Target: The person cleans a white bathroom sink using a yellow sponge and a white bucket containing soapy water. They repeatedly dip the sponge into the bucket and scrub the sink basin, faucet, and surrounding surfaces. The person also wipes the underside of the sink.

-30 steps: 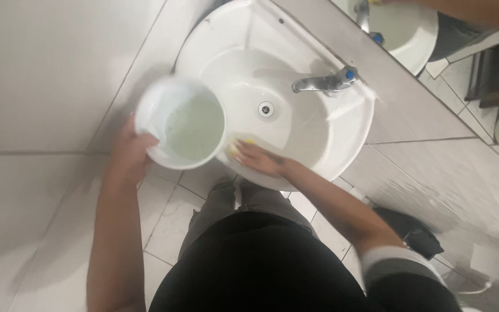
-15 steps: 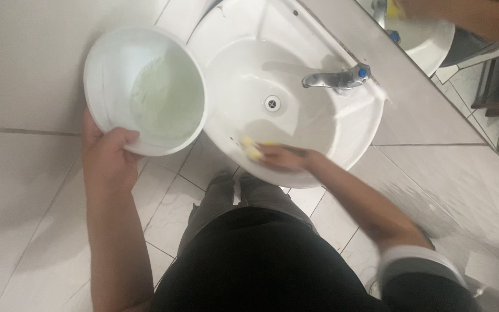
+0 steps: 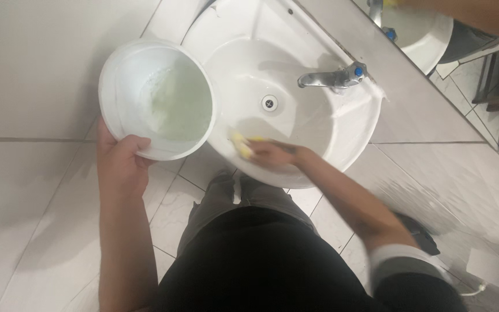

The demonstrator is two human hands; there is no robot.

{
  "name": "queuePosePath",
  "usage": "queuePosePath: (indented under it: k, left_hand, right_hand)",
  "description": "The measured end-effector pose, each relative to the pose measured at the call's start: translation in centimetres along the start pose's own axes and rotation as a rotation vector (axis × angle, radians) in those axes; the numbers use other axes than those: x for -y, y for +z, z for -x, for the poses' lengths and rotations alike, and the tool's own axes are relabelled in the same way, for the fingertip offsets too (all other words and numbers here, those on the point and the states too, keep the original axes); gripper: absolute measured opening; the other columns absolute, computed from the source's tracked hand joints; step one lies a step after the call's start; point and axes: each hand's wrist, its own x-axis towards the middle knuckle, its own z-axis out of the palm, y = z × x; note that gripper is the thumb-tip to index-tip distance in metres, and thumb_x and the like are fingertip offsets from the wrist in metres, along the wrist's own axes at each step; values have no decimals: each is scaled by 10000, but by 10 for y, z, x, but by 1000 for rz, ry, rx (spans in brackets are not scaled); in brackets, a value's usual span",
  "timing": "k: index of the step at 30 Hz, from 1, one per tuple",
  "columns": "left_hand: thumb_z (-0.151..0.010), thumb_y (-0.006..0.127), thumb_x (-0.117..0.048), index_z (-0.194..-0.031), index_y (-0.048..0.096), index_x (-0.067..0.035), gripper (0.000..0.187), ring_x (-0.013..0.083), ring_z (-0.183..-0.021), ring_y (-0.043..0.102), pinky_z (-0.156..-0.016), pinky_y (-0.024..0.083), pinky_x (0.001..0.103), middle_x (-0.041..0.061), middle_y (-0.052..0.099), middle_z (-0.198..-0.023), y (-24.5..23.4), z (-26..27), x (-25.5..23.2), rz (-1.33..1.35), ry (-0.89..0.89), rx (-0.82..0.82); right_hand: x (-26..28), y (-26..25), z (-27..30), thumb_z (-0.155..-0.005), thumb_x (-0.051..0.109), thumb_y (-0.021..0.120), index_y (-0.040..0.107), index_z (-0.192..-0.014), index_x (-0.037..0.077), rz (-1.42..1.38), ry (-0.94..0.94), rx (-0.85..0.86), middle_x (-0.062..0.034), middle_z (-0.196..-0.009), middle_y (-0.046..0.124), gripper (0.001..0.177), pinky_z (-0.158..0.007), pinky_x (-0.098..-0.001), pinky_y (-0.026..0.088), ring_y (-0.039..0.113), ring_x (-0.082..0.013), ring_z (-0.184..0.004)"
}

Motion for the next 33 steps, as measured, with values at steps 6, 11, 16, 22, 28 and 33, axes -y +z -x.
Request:
queuePosePath:
  k: [6,11,16,22,28,33]
  left_hand:
    - [-734,473,64,-1538,316,-59,829,349,-1210,688,-861,641,448,228,557,-1386,11,3,6,-40,-26,-44]
    - [-737,466,59,-1538,314,-59,824,347,-1201,675,-865,667,458,221,554,-1395,9,4,7,17,-32,-17]
    - [-740,475,61,-1529,321,-44,810,333,-1202,680,-863,623,442,224,553,-1378,6,11,14,56,6,-24]
    - [-764,472,53,-1525,335,-34,778,308,-1162,651,-807,618,422,214,542,-1374,-3,24,6,63,23,-8]
    - [-750,484,64,-1509,334,-38,780,339,-1246,665,-939,591,438,227,562,-1375,-20,36,-1,57,17,-65]
    - [-754,478,79,-1527,341,-14,791,343,-1272,615,-989,605,449,216,542,-1398,-51,51,-4,118,29,-54]
  right_hand:
    - [-5,3,-54,-1074,460,470,496,-1493,96,5,73,-93,-124,-1705,260,556,-1284,-444,259,361,-310,-1526]
    - [-6,9,46,-1004,493,492,427,-1529,120,81,160,3,-99,-1654,289,647,-1257,-471,165,227,-294,-1546]
    - [55,1,26,-1056,413,416,582,-1437,211,337,-70,51,-125,-1647,334,462,-1269,-543,130,147,-340,-1573]
    - [123,21,-83,-979,357,553,663,-1322,248,353,-46,-359,-85,-1453,590,376,-1058,-543,420,503,-363,-1356]
    - [118,29,-27,-905,363,646,647,-1342,274,717,-217,-321,-180,-1573,391,446,-1147,-606,360,386,-485,-1370]
    - [102,45,31,-1032,414,512,535,-1418,346,728,67,-63,-89,-1651,303,393,-1130,-617,356,282,-479,-1468]
